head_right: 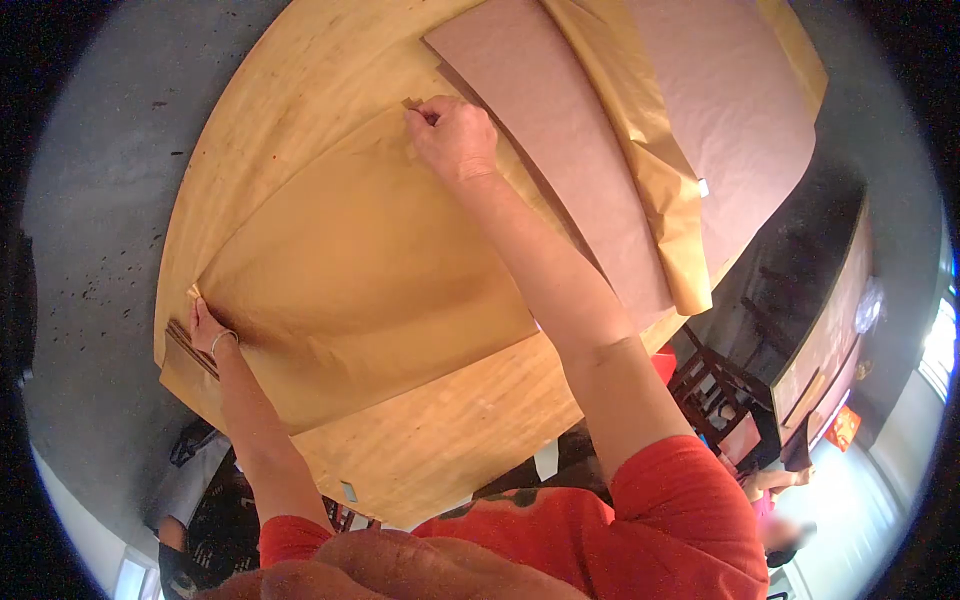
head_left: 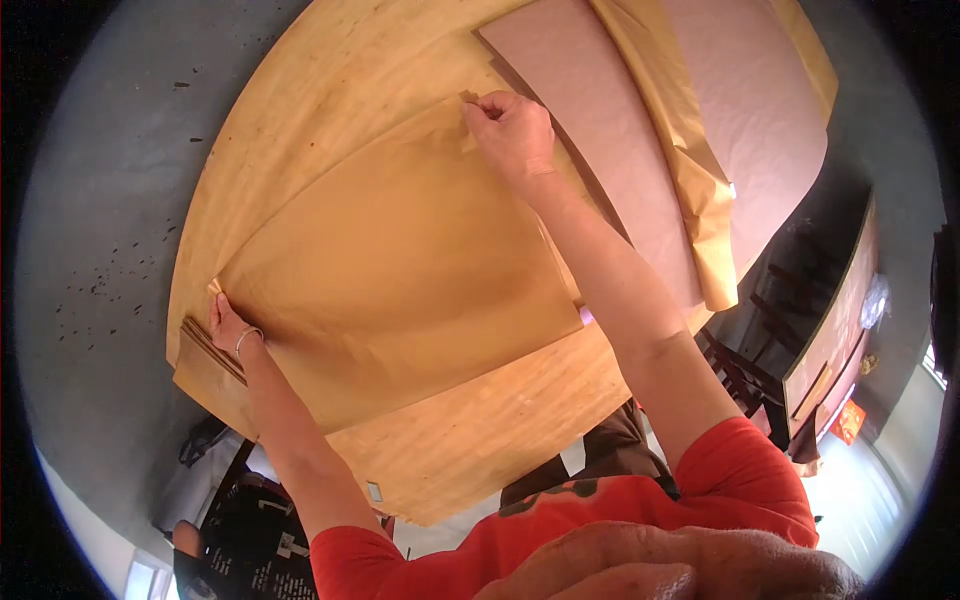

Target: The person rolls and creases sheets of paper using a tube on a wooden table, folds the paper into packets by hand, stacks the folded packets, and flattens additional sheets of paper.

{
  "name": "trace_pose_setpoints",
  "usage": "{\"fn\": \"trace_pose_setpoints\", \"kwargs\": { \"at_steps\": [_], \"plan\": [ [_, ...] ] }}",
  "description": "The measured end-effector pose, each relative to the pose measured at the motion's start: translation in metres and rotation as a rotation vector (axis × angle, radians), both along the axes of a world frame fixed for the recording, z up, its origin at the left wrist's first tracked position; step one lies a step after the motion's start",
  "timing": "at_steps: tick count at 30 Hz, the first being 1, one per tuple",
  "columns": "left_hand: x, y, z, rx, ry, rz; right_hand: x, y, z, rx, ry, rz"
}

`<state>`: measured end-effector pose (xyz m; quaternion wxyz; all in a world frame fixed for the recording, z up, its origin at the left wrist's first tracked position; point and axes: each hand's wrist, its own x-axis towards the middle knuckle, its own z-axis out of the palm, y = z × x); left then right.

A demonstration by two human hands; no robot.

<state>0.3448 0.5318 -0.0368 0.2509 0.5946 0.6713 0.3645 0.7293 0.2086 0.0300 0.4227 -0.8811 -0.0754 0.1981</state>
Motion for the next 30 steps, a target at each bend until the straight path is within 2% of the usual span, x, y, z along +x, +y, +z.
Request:
{"fn": "trace_pose_setpoints", "kwargs": {
  "at_steps": [2, 12, 18, 21, 23, 28, 30],
  "plan": [
    [0.007, -0.007, 0.008, 0.005, 0.058, -0.009, 0.002, -0.001, -0.009, -0.057, -0.153, 0.059],
    [0.005, -0.006, 0.005, -0.037, -0.043, 0.001, 0.006, -0.003, -0.005, 0.026, 0.002, -0.006],
    [0.006, -0.006, 0.006, -0.037, -0.008, 0.016, 0.006, -0.002, -0.004, -0.013, -0.024, -0.013],
    [0.003, -0.002, 0.004, -0.045, 0.04, 0.004, 0.005, 0.001, -0.001, -0.124, -0.049, 0.023],
    [-0.003, 0.004, -0.002, -0.054, 0.067, -0.006, 0.004, 0.002, -0.002, -0.16, -0.109, 0.03],
    [-0.004, 0.003, -0.007, -0.054, -0.086, 0.003, 0.002, 0.003, -0.016, -0.139, -0.26, 0.054],
    [-0.003, 0.001, -0.004, -0.041, -0.019, 0.007, 0.001, 0.003, -0.019, -0.125, -0.286, 0.062]
  ]
}}
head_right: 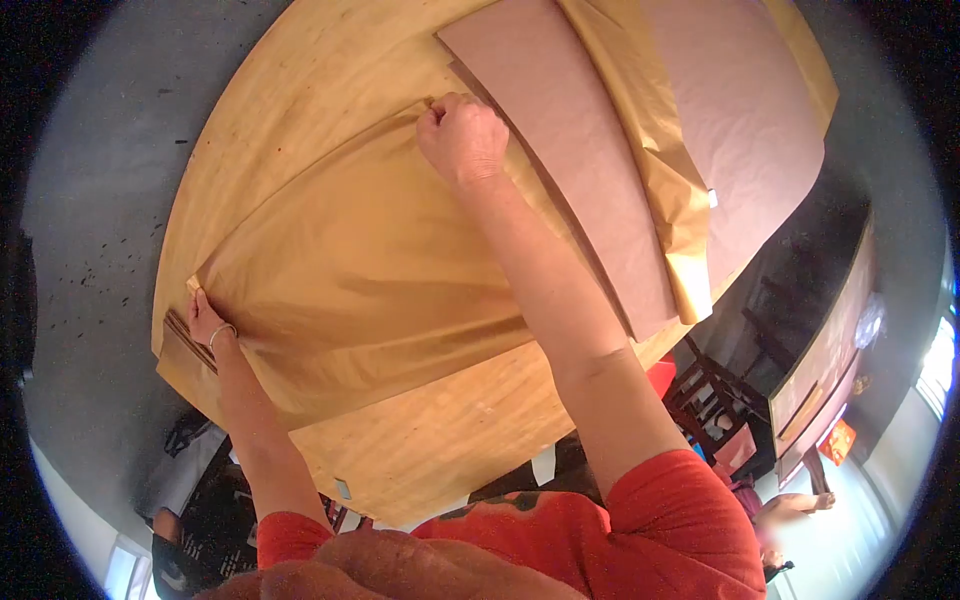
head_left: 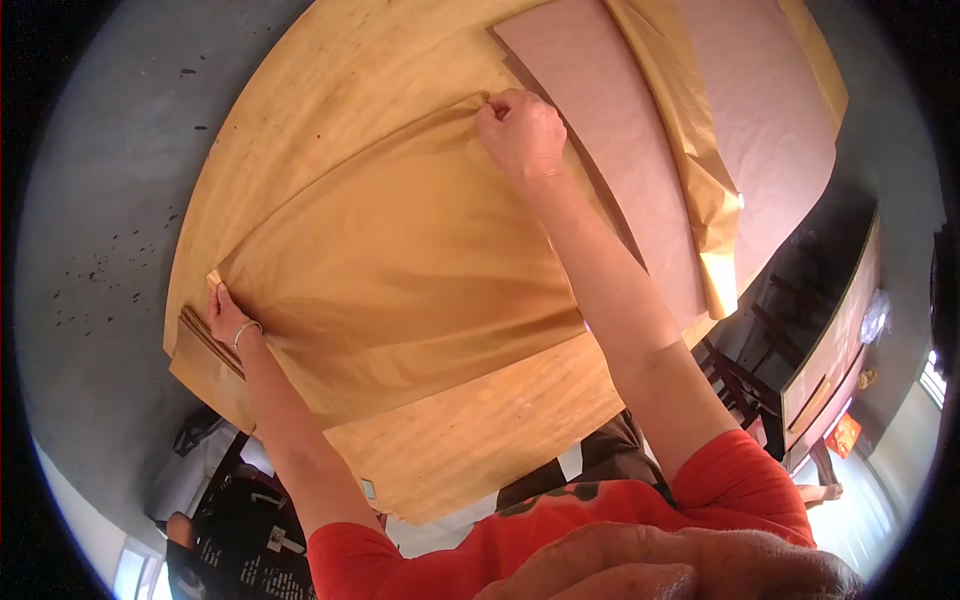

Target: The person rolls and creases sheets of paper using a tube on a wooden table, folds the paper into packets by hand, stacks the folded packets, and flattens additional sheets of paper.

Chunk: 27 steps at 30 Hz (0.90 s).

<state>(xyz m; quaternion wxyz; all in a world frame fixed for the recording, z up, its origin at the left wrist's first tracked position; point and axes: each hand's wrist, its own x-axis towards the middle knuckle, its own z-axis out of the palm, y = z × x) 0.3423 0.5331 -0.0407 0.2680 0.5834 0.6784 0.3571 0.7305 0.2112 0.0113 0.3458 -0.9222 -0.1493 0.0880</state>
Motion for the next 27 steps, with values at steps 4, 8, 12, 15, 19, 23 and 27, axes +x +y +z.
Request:
{"fn": "trace_pose_setpoints", "kwargs": {
  "at_steps": [4, 8, 12, 15, 19, 23, 27],
  "plan": [
    [-0.003, 0.002, -0.002, -0.003, -0.017, -0.033, 0.0, 0.0, -0.002, -0.009, -0.066, 0.009],
    [-0.006, 0.008, -0.006, 0.011, 0.036, -0.024, -0.001, 0.001, 0.002, -0.033, -0.031, -0.009],
    [0.009, -0.004, 0.01, -0.014, 0.066, 0.01, 0.001, 0.001, -0.002, -0.064, -0.06, -0.013],
    [0.006, 0.001, 0.007, -0.014, 0.023, 0.009, 0.001, 0.0, -0.003, -0.061, -0.055, 0.017],
    [0.003, 0.007, 0.0, 0.016, -0.09, -0.027, 0.002, 0.0, -0.007, -0.056, -0.152, 0.026],
    [0.007, 0.001, 0.005, -0.003, 0.01, -0.011, 0.0, 0.002, -0.014, 0.026, -0.276, 0.002],
    [0.013, -0.01, 0.009, 0.052, 0.031, -0.019, -0.001, 0.004, -0.019, -0.071, -0.415, 0.04]
  ]
}}
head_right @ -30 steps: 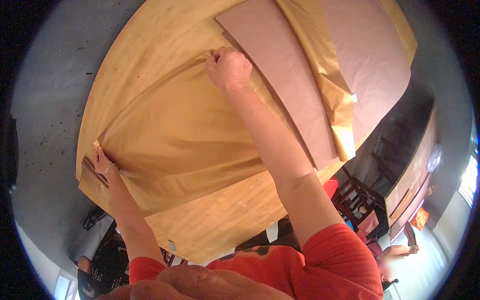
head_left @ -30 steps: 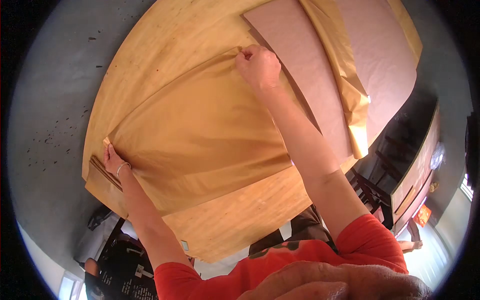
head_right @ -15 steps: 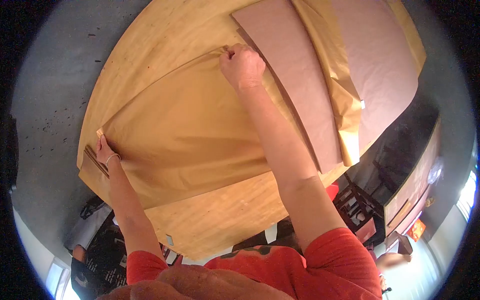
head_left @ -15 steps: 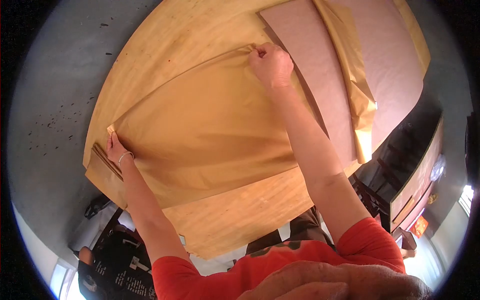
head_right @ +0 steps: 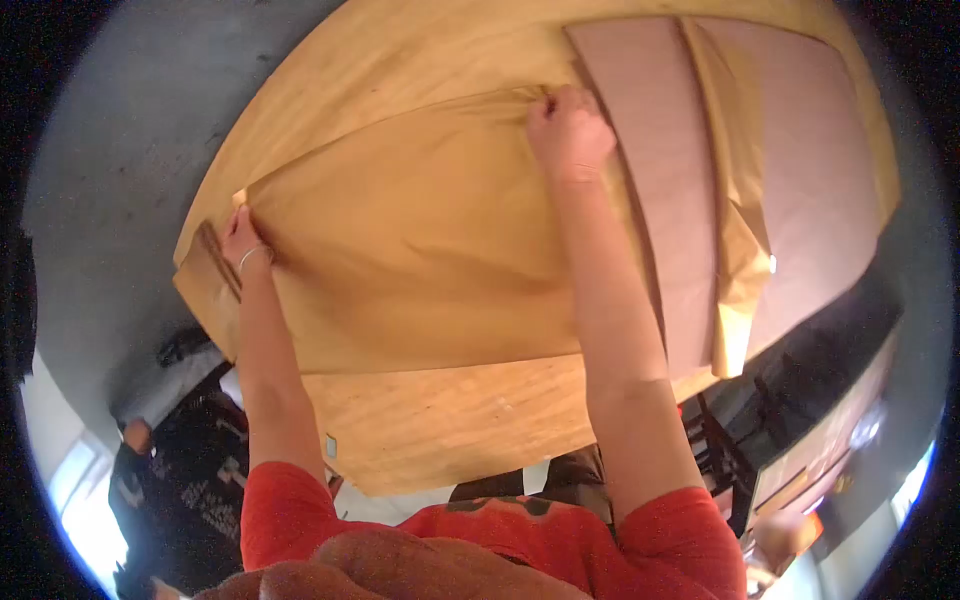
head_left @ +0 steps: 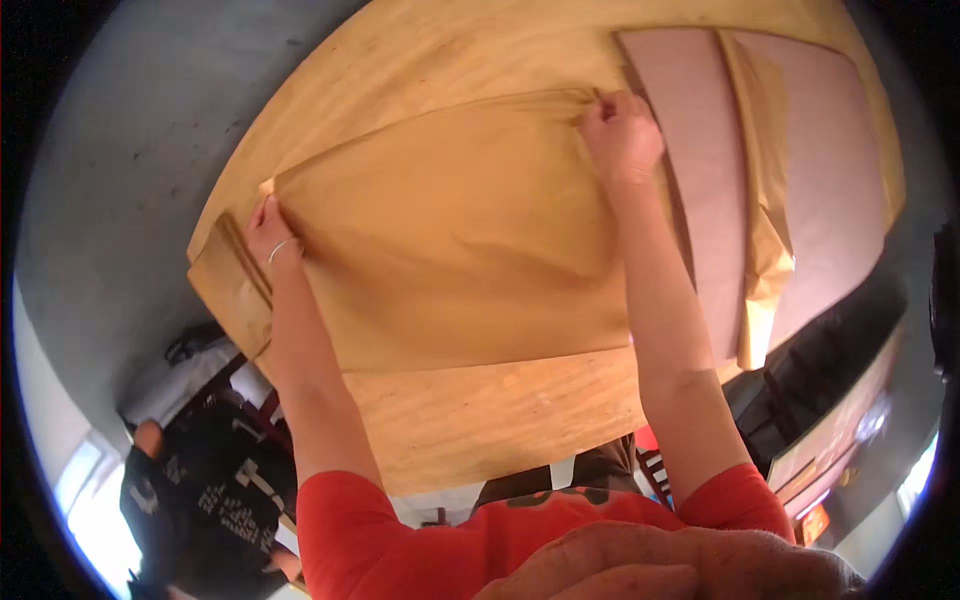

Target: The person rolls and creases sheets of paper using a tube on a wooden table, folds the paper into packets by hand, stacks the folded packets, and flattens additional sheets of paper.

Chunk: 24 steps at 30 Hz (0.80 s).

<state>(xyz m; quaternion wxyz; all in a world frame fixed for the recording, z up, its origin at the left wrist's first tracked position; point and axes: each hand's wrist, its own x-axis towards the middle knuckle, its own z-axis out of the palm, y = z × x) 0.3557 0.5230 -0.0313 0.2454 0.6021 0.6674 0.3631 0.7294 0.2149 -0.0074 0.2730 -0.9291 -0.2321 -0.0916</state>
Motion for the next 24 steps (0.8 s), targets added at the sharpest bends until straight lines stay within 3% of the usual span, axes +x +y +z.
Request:
{"fn": "trace_pose_setpoints", "kwargs": {
  "at_steps": [1, 4, 6, 13, 24],
  "plan": [
    [-0.002, 0.002, -0.001, 0.055, 0.119, -0.005, 0.0, 0.001, -0.003, 0.02, 0.013, 0.031],
    [-0.018, 0.021, -0.021, 0.101, 0.121, 0.01, 0.001, 0.001, -0.008, -0.018, -0.023, 0.067],
    [-0.01, 0.016, -0.022, 0.05, -0.164, 0.066, 0.001, 0.0, -0.005, -0.157, 0.035, 0.051],
    [-0.009, 0.016, -0.024, 0.073, -0.058, 0.085, -0.001, 0.006, -0.003, -0.241, 0.032, 0.024],
    [-0.013, 0.021, -0.038, 0.095, -0.121, 0.098, -0.002, 0.007, 0.004, -0.268, 0.091, 0.056]
  ]
}}
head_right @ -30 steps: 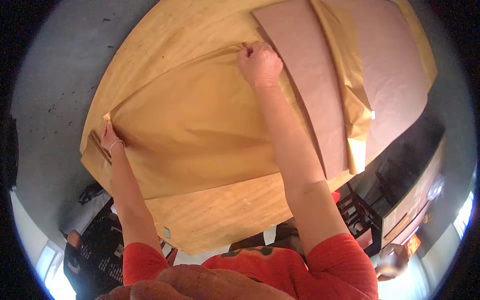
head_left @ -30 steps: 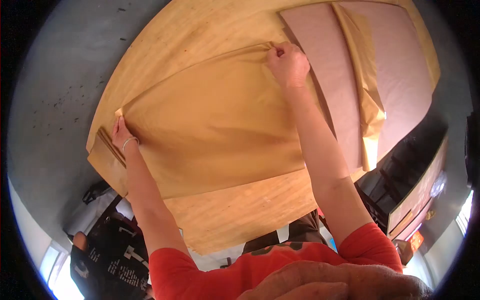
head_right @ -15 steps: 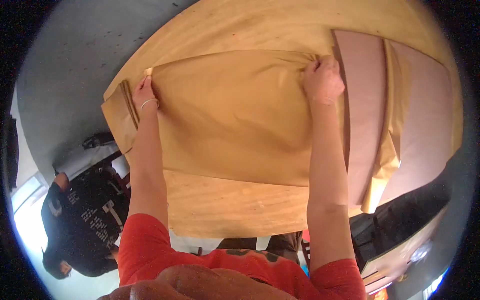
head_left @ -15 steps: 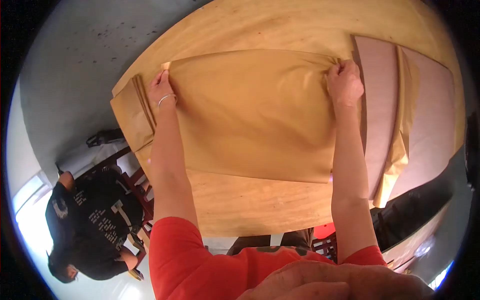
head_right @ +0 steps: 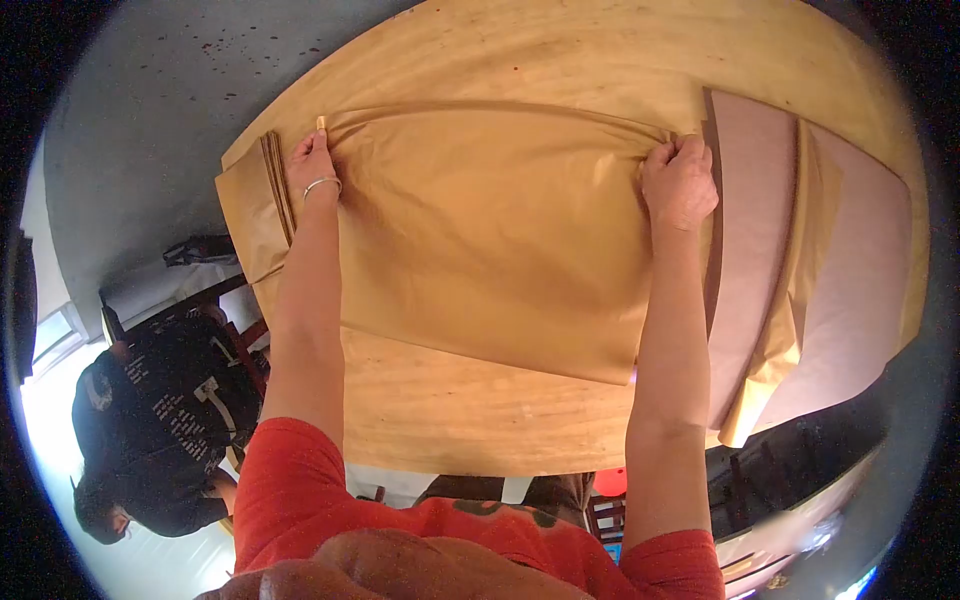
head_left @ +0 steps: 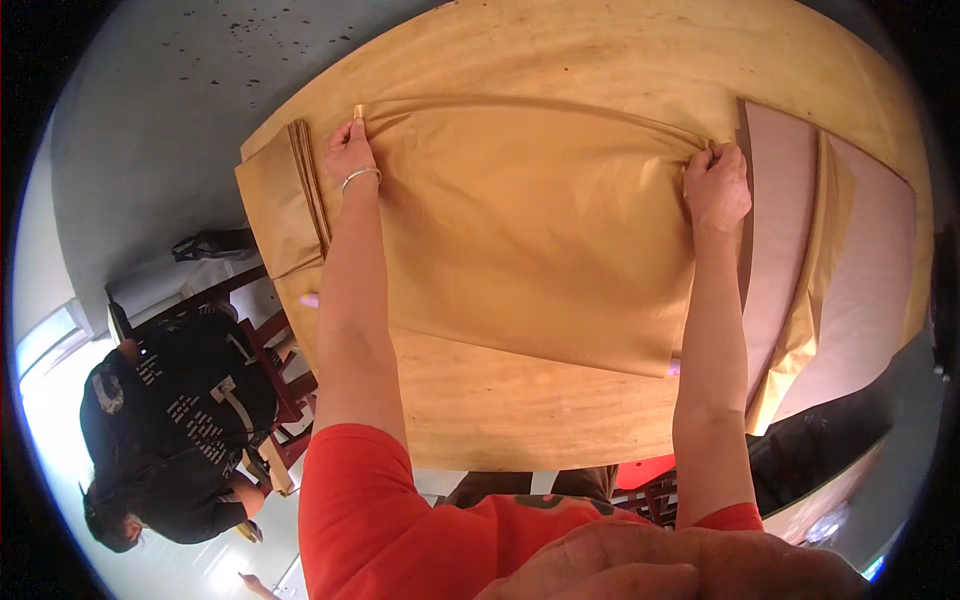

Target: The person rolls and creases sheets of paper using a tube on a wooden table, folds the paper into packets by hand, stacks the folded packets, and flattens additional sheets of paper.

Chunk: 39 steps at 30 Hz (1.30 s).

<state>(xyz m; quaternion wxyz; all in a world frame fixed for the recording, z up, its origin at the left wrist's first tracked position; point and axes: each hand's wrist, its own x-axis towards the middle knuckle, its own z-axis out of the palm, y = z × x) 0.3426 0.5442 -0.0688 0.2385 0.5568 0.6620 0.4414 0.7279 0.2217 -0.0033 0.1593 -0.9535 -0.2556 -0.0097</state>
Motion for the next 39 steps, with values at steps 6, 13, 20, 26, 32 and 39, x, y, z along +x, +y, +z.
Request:
{"fn": "trace_pose_setpoints", "kwargs": {
  "at_steps": [6, 13, 20, 26, 32, 39],
  "plan": [
    [0.011, -0.011, 0.012, 0.078, -0.207, -0.027, 0.001, 0.0, 0.002, -0.026, 0.054, -0.025],
    [0.011, -0.014, 0.018, 0.045, -0.038, -0.005, 0.003, -0.004, -0.012, 0.026, -0.037, 0.014],
    [0.006, -0.005, 0.007, 0.027, -0.07, -0.053, 0.001, 0.0, -0.004, -0.03, -0.004, -0.036],
    [-0.005, 0.008, -0.006, 0.015, 0.071, -0.099, 0.0, 0.002, 0.007, -0.037, 0.083, -0.036],
    [-0.005, 0.009, 0.015, -0.101, 0.364, -0.127, -0.001, 0.004, 0.01, -0.063, 0.098, -0.053],
    [0.017, -0.01, 0.065, 0.386, 1.058, -0.333, -0.002, 0.004, 0.011, -0.067, 0.109, -0.065]
  ]
}}
